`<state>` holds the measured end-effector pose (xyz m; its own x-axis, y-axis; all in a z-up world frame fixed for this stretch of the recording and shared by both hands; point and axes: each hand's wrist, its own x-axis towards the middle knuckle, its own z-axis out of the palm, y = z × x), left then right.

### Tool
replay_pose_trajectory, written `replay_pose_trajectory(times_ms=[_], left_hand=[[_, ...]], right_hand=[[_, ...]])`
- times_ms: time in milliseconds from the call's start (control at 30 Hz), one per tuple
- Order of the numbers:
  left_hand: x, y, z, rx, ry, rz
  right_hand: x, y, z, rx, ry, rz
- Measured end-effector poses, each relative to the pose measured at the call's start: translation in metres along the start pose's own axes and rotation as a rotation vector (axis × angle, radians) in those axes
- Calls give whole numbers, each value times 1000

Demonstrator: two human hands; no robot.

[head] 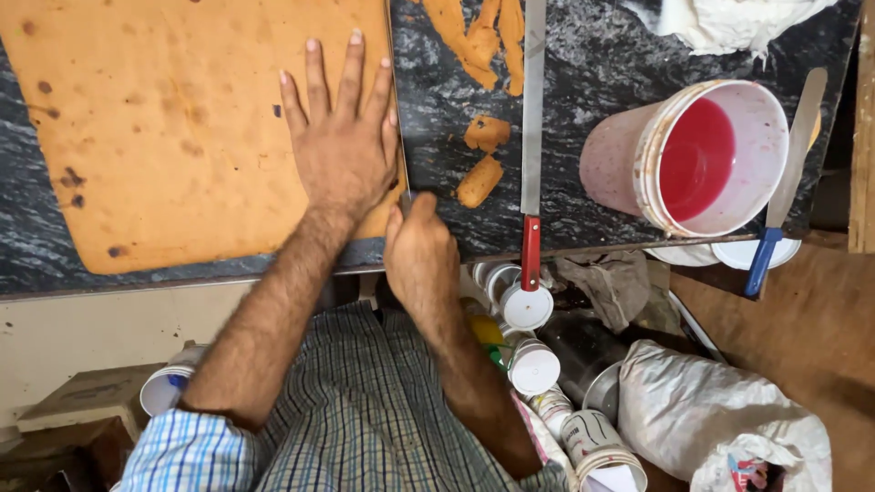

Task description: The person is trimming the outer crust and edges of a large sponge cake using a long kitchen knife on a marble table.

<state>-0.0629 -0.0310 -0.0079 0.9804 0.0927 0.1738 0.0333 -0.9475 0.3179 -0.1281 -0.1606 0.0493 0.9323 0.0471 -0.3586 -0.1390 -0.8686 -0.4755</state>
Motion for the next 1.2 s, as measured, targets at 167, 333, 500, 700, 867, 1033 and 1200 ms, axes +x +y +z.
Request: replay_pose_trajectory(times_ms=[167, 333, 500, 700, 867, 1033, 1200], left_hand=[[-10, 5, 3, -3, 26, -23], [-21, 10, 6, 45, 30, -15], [-36, 19, 1, 12, 41, -39], [-49, 24, 1, 23, 52, -45], [-55, 26, 1, -8, 68, -38], [-55, 28, -2, -2, 52, -39], [-51, 29, -4, -22, 52, -46]], right_hand=[[-18, 12, 2, 40, -19, -15], [-8, 12, 7, 16, 26, -52], [-24, 10, -2, 50, -13, -29], [-34, 22, 8, 2, -52, 56], [-53, 28, 8, 29, -63, 81], [-53, 38, 20, 55, -5, -7], [-57, 43, 21, 58, 17, -57]])
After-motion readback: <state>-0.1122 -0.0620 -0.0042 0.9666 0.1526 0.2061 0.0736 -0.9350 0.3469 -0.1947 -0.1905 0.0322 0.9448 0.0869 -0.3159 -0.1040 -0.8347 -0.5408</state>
